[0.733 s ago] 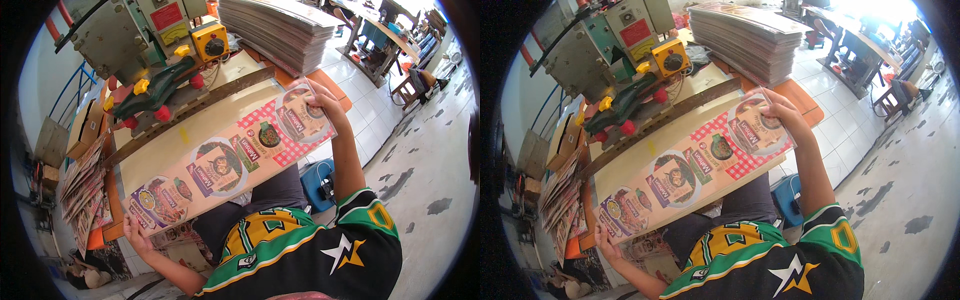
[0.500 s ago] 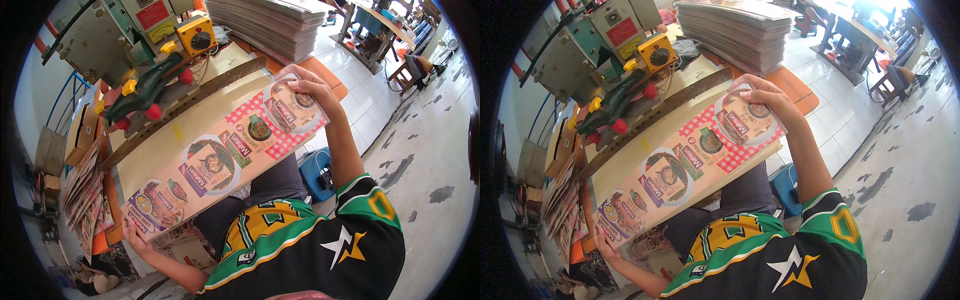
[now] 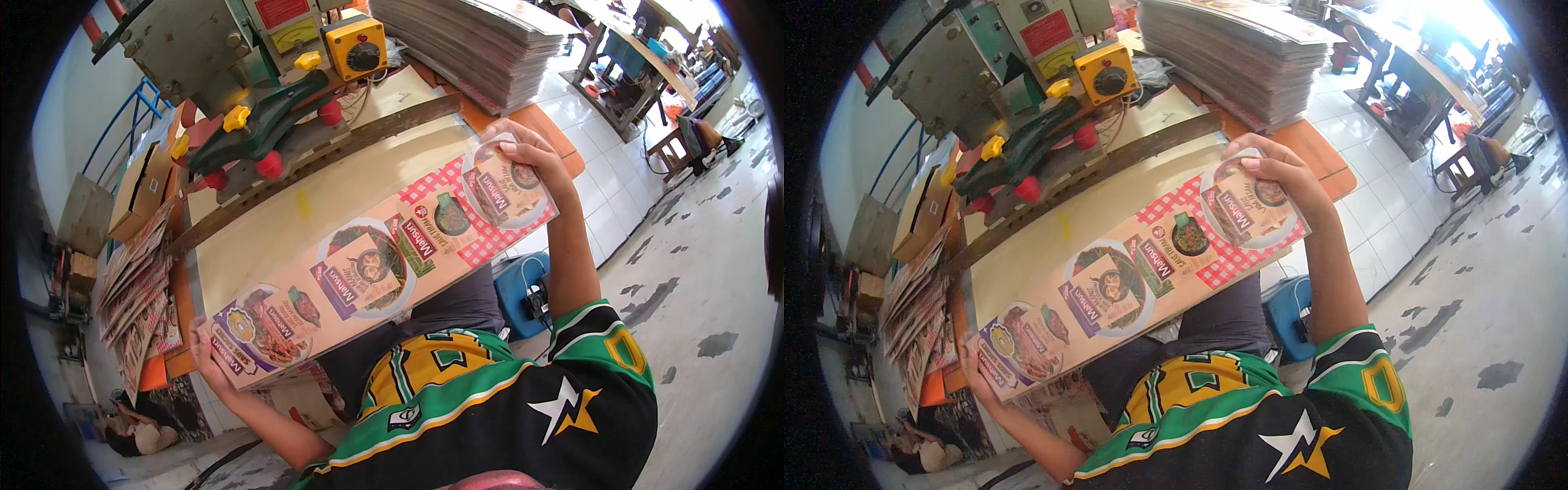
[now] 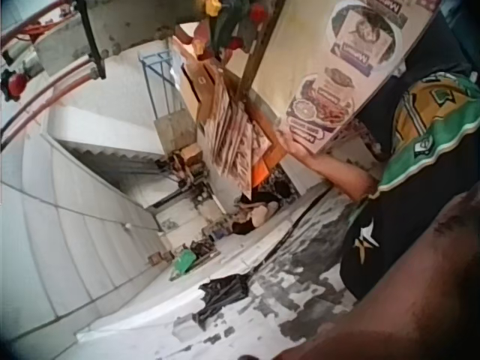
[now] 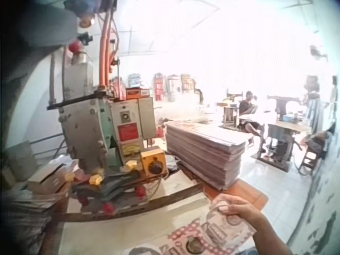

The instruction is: The person aligns printed plastic sheets under a sealing bar and operates a foot pedal to heat-seal them.

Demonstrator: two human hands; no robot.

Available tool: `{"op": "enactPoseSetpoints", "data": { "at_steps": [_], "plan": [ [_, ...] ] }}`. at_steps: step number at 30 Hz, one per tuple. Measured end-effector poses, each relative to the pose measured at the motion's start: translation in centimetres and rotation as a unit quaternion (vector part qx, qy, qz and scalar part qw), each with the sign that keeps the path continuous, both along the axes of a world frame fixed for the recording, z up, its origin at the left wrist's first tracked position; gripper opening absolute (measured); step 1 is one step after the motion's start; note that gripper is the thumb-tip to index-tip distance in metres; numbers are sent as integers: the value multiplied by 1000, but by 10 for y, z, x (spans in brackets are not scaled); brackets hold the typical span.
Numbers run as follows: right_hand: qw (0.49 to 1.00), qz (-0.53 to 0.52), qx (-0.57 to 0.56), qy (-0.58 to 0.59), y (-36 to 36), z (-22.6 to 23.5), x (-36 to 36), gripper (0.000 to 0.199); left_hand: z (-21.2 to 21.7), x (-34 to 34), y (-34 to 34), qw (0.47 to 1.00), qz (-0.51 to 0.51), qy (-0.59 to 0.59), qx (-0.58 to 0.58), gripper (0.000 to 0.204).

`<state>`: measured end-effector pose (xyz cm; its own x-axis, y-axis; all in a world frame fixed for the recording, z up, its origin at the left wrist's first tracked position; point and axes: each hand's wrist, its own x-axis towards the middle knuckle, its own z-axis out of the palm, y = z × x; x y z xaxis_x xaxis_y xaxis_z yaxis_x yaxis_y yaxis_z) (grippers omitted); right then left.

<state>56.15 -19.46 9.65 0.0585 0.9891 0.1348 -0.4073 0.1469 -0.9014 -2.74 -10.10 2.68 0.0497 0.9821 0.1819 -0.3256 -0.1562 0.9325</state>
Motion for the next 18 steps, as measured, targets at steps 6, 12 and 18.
{"op": "enactPoseSetpoints", "data": {
  "at_steps": [6, 12, 18],
  "plan": [
    [1000, -13, -7, -8, -2, 1, -4, 30, 6, 3, 3, 1000, 8, -4, 2, 35],
    [999, -29, 4, -40, -4, 4, -3, 27, 5, 2, 5, 1000, -14, -21, 3, 23],
    [997, -29, 19, -62, -5, -8, 5, 23, 9, 5, 6, 1000, -29, -2, 1, 16]
  ]
}}
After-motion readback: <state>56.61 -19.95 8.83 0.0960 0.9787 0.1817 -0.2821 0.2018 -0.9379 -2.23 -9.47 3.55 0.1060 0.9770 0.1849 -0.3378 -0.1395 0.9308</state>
